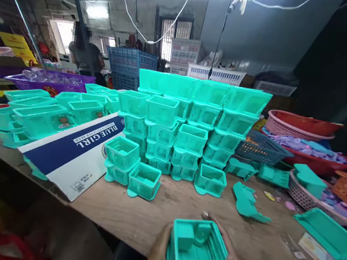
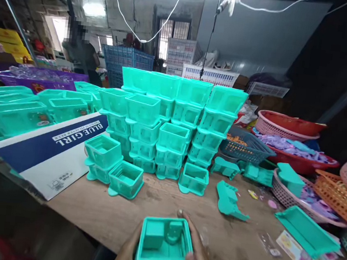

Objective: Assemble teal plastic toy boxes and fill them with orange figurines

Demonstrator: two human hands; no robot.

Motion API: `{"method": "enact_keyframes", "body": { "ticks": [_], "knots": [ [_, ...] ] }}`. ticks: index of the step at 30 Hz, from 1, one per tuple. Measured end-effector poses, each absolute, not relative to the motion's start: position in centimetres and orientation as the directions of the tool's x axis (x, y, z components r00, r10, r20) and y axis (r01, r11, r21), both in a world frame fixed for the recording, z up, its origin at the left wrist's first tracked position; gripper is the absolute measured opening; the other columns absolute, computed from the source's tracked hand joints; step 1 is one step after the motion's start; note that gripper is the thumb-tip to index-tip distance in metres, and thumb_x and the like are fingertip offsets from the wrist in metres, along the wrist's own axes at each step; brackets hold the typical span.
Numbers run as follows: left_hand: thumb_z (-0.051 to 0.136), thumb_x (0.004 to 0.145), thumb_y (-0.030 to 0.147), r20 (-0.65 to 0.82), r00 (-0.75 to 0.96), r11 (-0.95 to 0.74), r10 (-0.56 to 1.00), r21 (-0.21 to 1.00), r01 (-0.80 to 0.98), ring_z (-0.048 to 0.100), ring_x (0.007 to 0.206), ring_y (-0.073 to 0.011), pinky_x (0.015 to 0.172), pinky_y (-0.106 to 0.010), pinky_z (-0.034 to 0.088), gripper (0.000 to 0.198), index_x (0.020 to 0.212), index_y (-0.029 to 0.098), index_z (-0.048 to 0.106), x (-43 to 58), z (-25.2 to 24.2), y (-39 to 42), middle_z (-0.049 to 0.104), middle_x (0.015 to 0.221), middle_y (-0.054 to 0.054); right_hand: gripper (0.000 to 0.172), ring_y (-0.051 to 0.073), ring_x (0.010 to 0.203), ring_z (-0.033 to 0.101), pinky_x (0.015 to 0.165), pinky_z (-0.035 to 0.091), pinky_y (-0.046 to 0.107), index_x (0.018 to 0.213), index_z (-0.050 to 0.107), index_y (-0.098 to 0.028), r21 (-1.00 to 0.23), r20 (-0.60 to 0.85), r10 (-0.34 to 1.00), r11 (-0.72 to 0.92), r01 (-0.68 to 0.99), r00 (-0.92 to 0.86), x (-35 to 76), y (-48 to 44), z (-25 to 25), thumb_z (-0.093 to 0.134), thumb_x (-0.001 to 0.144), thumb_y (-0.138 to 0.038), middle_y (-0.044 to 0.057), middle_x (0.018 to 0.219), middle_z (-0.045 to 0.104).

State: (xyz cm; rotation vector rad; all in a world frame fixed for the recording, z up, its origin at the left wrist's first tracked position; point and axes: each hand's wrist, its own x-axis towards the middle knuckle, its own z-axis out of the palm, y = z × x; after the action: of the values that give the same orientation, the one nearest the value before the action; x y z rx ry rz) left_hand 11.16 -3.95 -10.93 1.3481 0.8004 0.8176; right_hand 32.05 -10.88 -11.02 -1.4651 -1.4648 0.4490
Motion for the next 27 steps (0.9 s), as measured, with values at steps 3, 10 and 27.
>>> {"method": "enact_keyframes", "body": {
  "ticks": [3, 10, 27],
  "knots": [
    [0.096, 0.058, 0.042, 0.096, 0.582, -0.026, 0.808, 0.991, -0.128, 0.065, 0.125, -0.0388, 0.109, -0.047, 0.052, 0.089, 0.136, 0.02, 0.059, 11.3, -9.3, -2.3, 0.069, 0.133, -0.014, 0.075, 0.036, 0.123, 0.071, 0.097, 0.063, 0.043, 0.147, 0.061, -0.028, -0.775, 0.315, 0.934, 0.153, 0.613, 0.165, 32.7, -10.8, -9.5, 0.077, 0.081, -0.06, 0.012, 0.134, 0.074],
    [0.087, 0.069, 0.034, 0.132, 0.513, -0.246, 0.848, 0.956, 0.161, 0.03, 0.156, -0.0442, 0.129, -0.066, 0.021, 0.105, 0.159, 0.016, 0.037, 13.0, -11.2, -1.1, 0.037, 0.166, -0.022, 0.086, 0.03, 0.11, 0.075, 0.089, 0.065, 0.041, 0.151, 0.052, -0.023, -0.76, 0.427, 0.821, 0.098, 0.643, 0.38, 37.8, -5.4, -4.2, 0.077, 0.081, -0.064, 0.014, 0.132, 0.074],
    [0.074, 0.081, 0.076, -0.061, 0.491, 0.308, 0.869, 0.843, -0.441, 0.06, 0.137, -0.0365, 0.114, -0.05, 0.051, 0.103, 0.161, 0.028, 0.032, 15.9, -9.9, -2.0, 0.057, 0.154, -0.017, 0.086, 0.037, 0.127, 0.068, 0.099, 0.061, 0.049, 0.157, 0.04, -0.024, -0.363, 0.647, 0.758, 0.208, 0.908, 0.085, 33.5, -7.4, -5.7, 0.078, 0.084, -0.05, 0.018, 0.142, 0.066]
  ]
}}
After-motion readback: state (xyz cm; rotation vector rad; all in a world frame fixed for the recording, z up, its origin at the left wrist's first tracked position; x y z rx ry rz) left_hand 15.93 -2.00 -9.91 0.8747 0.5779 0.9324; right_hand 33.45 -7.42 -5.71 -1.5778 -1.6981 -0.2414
